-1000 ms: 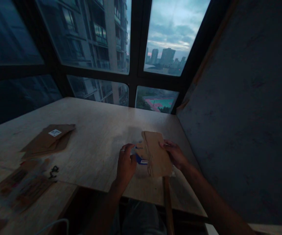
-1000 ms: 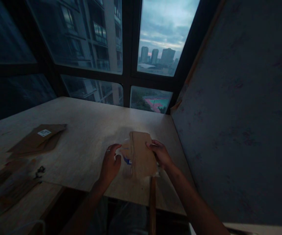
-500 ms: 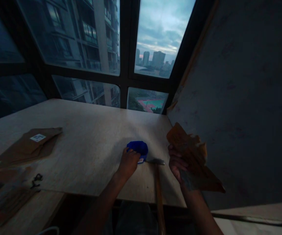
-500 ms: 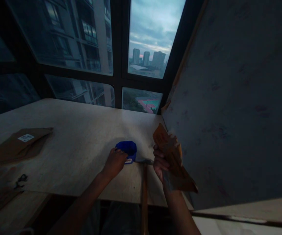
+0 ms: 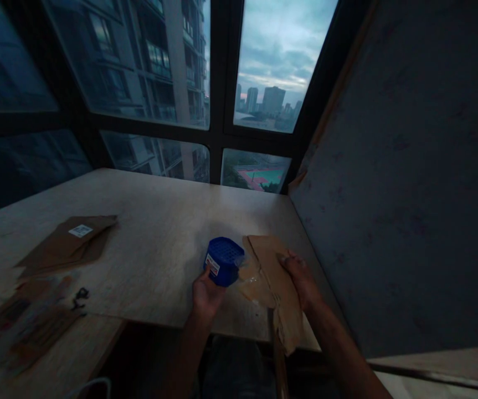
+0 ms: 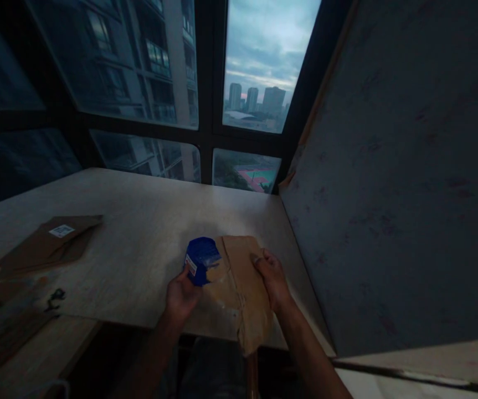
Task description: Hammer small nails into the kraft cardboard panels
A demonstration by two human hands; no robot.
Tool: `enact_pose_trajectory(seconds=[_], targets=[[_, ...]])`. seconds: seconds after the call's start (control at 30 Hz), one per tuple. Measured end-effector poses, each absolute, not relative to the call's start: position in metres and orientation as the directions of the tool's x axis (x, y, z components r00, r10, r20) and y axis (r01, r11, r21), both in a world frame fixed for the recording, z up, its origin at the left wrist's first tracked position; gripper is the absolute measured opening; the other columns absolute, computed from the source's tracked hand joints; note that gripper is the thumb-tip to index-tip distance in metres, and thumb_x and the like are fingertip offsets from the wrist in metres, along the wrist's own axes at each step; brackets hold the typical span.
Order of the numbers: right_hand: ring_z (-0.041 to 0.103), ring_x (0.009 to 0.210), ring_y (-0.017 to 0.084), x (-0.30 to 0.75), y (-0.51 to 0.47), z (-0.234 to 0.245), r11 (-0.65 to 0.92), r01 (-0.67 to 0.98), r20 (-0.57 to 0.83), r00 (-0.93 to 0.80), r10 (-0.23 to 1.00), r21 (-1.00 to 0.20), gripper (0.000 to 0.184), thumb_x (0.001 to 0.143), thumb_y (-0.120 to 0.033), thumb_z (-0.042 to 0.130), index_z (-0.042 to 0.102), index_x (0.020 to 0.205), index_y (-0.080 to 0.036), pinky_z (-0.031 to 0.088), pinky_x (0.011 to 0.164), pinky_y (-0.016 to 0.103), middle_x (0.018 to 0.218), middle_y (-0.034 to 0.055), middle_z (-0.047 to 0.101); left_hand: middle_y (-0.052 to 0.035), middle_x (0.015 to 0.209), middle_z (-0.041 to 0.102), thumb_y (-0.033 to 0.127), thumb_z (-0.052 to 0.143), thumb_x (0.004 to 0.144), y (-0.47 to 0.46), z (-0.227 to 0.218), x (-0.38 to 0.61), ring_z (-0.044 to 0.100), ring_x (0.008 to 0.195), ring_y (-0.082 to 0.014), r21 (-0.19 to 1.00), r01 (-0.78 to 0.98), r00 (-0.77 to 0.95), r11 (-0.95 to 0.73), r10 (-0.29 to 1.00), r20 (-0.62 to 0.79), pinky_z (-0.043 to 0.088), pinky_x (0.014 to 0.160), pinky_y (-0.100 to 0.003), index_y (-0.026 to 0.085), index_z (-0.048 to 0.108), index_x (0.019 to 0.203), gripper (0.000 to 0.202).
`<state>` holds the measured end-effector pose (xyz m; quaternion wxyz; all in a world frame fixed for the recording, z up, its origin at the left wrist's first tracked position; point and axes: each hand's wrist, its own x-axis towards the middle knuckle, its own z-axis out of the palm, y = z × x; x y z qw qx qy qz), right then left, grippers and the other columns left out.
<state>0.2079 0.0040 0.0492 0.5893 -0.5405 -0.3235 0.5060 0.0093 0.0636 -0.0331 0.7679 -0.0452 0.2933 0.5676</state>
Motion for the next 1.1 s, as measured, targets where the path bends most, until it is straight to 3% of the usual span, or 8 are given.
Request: enact_pose_trajectory(seconds=[0.2, 0.33, 0.47, 0.7, 0.8, 0.9, 1.0, 1.1], targets=[[0.07, 0.07, 0.024, 0.199, 0.02, 0.033, -0.173, -0.18, -0.211, 0.219, 0.953, -0.968, 0.045, 0.066, -0.053, 0.076, 0.064, 0.091, -0.017, 0.052, 0.056, 0.03, 0.08, 0.0062, 0.074, -0.0076, 0.08, 0.074, 0.025, 0.046, 0.095, 0.053, -0.04, 0.022, 0.072, 0.072, -0.0204, 0.287, -0.895, 0.12, 0.341, 0.804, -0.582, 0.058, 0.072, -0.035, 0.013, 0.067, 0.104, 0.026], [0.07, 0.069, 0.024, 0.198, 0.028, 0.018, -0.236, -0.112, -0.256, 0.217, 0.942, -0.965, 0.048, 0.066, -0.056, 0.076, 0.062, 0.091, -0.017, 0.051, 0.055, 0.029, 0.08, 0.0076, 0.074, -0.0081, 0.082, 0.073, 0.027, 0.054, 0.091, 0.048, -0.044, 0.03, 0.07, 0.07, -0.0187, 0.517, -0.791, -0.077, 0.326, 0.786, -0.614, 0.055, 0.068, -0.031, 0.013, 0.067, 0.096, 0.02], [0.072, 0.075, 0.026, 0.197, 0.031, 0.006, -0.279, -0.055, -0.284, 0.206, 0.936, -0.959, 0.05, 0.069, -0.058, 0.075, 0.062, 0.096, -0.017, 0.054, 0.061, 0.032, 0.086, 0.0095, 0.075, -0.0066, 0.086, 0.073, 0.026, 0.072, 0.071, 0.036, -0.055, 0.02, 0.07, 0.078, -0.02, 0.735, -0.613, -0.171, 0.29, 0.86, -0.482, 0.052, 0.066, -0.028, 0.014, 0.068, 0.09, 0.023], [0.072, 0.082, 0.027, 0.196, 0.029, -0.012, -0.313, 0.037, -0.304, 0.152, 0.94, -0.949, 0.049, 0.069, -0.056, 0.077, 0.064, 0.098, -0.018, 0.054, 0.066, 0.033, 0.092, 0.0093, 0.075, -0.0095, 0.095, 0.076, 0.036, 0.077, 0.056, 0.008, -0.062, 0.0, 0.07, 0.094, -0.0289, 0.875, -0.411, -0.12, 0.257, 0.936, -0.331, 0.053, 0.076, -0.034, 0.015, 0.071, 0.091, 0.041], [0.071, 0.077, 0.026, 0.191, 0.028, -0.009, -0.315, 0.034, -0.307, 0.145, 0.941, -0.948, 0.049, 0.068, -0.053, 0.079, 0.064, 0.098, -0.018, 0.053, 0.063, 0.032, 0.089, 0.0083, 0.075, -0.0104, 0.094, 0.075, 0.04, 0.075, 0.06, -0.001, -0.07, -0.005, 0.069, 0.096, -0.0306, 0.892, -0.324, -0.127, 0.314, 0.92, -0.37, 0.053, 0.08, -0.038, 0.016, 0.071, 0.097, 0.044], [0.07, 0.074, 0.024, 0.184, 0.025, 0.0, -0.308, -0.019, -0.307, 0.145, 0.941, -0.951, 0.045, 0.067, -0.051, 0.081, 0.065, 0.094, -0.018, 0.051, 0.061, 0.03, 0.084, 0.0067, 0.074, -0.0146, 0.111, 0.071, 0.037, 0.068, 0.069, -0.005, -0.079, -0.019, 0.064, 0.112, -0.0326, 0.917, -0.259, -0.222, 0.305, 0.905, -0.364, 0.052, 0.089, -0.042, 0.016, 0.064, 0.117, 0.052], [0.07, 0.072, 0.024, 0.175, 0.018, 0.013, -0.301, -0.136, -0.317, 0.117, 0.941, -0.944, 0.043, 0.071, -0.055, 0.075, 0.063, 0.092, -0.019, 0.052, 0.061, 0.031, 0.082, 0.0053, 0.074, -0.0153, 0.137, 0.058, 0.037, 0.062, 0.078, 0.004, -0.08, -0.038, 0.051, 0.132, -0.0313, 0.974, -0.145, -0.291, 0.174, 0.933, -0.21, 0.045, 0.103, -0.043, 0.018, 0.057, 0.129, 0.054], [0.07, 0.074, 0.024, 0.161, 0.009, 0.023, -0.289, -0.252, -0.316, 0.073, 0.946, -0.924, 0.044, 0.073, -0.059, 0.07, 0.061, 0.091, -0.02, 0.054, 0.065, 0.033, 0.084, 0.0051, 0.074, -0.0118, 0.147, 0.049, 0.044, 0.059, 0.083, 0.021, -0.07, -0.052, 0.041, 0.14, -0.0301, 1.0, 0.0, -0.206, 0.014, 0.979, -0.014, 0.038, 0.111, -0.044, 0.022, 0.055, 0.133, 0.054]])
